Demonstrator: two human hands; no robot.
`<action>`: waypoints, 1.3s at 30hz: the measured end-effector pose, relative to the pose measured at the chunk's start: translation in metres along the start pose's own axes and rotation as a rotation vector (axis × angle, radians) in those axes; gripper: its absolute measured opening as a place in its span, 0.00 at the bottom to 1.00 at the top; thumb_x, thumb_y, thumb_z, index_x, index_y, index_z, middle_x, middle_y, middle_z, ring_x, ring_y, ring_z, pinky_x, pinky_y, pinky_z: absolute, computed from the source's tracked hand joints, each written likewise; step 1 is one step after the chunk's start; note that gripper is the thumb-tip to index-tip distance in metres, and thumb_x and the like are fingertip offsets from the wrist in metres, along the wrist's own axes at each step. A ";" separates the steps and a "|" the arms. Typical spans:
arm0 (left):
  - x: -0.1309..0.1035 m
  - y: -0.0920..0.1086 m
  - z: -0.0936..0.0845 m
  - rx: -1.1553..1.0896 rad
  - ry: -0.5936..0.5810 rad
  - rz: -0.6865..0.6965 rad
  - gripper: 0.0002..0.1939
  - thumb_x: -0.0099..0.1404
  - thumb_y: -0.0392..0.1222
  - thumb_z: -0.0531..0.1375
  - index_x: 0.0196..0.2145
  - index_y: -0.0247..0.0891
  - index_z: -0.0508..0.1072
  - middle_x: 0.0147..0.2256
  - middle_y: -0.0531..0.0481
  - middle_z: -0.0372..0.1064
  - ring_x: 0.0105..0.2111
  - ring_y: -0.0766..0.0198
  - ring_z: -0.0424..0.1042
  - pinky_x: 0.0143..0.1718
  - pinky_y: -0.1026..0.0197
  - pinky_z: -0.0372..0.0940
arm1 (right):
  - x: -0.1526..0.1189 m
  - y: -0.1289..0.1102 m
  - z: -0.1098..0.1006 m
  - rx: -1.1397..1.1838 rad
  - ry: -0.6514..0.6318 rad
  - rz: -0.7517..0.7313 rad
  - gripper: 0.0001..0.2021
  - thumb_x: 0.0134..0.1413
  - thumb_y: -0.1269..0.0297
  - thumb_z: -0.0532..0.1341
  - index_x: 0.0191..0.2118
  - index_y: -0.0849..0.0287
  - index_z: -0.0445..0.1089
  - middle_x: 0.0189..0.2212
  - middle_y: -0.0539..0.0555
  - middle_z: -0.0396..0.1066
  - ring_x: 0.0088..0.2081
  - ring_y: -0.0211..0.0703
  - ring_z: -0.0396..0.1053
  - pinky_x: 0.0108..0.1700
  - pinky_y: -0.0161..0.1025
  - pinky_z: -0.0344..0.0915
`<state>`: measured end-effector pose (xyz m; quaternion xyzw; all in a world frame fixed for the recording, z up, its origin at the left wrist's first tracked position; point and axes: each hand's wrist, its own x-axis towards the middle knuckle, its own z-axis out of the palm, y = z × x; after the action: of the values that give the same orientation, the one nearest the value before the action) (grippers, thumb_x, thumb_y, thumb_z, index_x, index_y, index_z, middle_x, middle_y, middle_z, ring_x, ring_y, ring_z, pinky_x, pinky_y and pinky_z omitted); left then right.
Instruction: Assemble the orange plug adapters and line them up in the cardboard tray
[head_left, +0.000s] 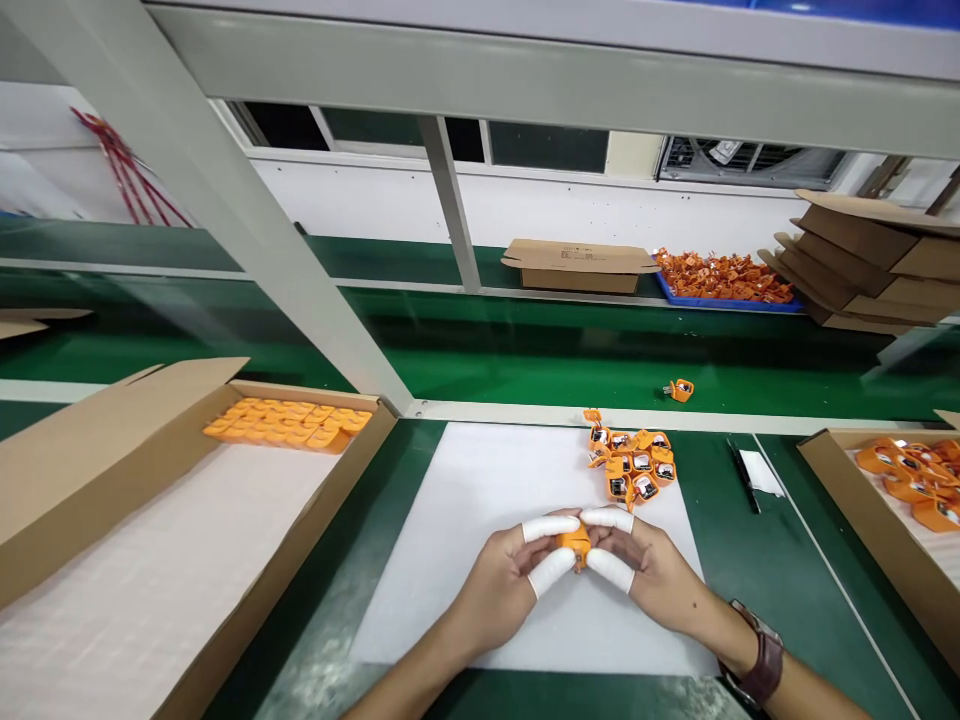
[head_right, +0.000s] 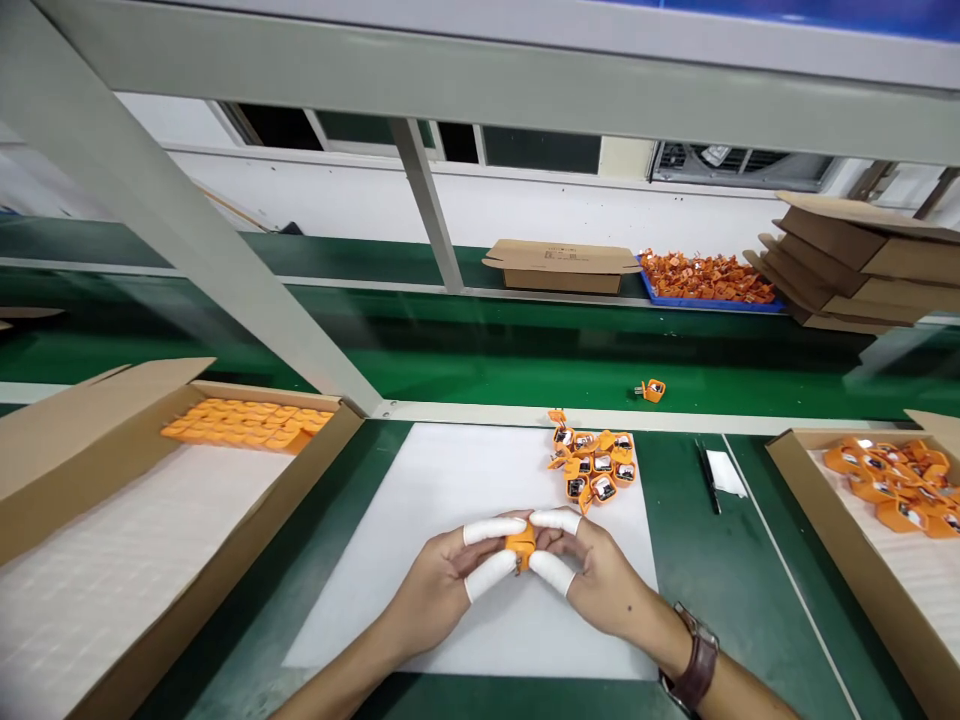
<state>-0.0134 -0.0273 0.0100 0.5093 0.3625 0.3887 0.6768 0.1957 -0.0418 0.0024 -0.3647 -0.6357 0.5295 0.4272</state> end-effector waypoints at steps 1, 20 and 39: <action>0.000 0.000 0.000 0.013 -0.028 0.007 0.17 0.62 0.45 0.68 0.48 0.40 0.79 0.56 0.43 0.74 0.51 0.51 0.77 0.55 0.51 0.72 | 0.001 0.000 0.000 0.052 -0.026 0.042 0.17 0.65 0.58 0.62 0.57 0.52 0.67 0.41 0.53 0.74 0.42 0.41 0.76 0.51 0.44 0.75; -0.002 -0.012 0.010 0.217 0.052 0.012 0.17 0.63 0.45 0.67 0.50 0.42 0.79 0.52 0.42 0.77 0.54 0.49 0.74 0.57 0.51 0.70 | 0.000 0.005 0.001 0.089 -0.046 0.121 0.14 0.65 0.63 0.59 0.54 0.55 0.69 0.35 0.51 0.69 0.37 0.39 0.70 0.45 0.41 0.71; 0.001 -0.009 0.004 0.198 0.087 0.114 0.12 0.65 0.46 0.63 0.44 0.39 0.76 0.50 0.42 0.76 0.37 0.60 0.78 0.45 0.58 0.74 | 0.011 -0.050 -0.026 -0.729 -0.096 -0.131 0.17 0.68 0.64 0.58 0.59 0.47 0.69 0.47 0.54 0.76 0.45 0.48 0.75 0.50 0.45 0.73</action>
<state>-0.0079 -0.0302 0.0017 0.5761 0.3987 0.4106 0.5836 0.2152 -0.0305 0.0549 -0.4259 -0.8240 0.2563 0.2719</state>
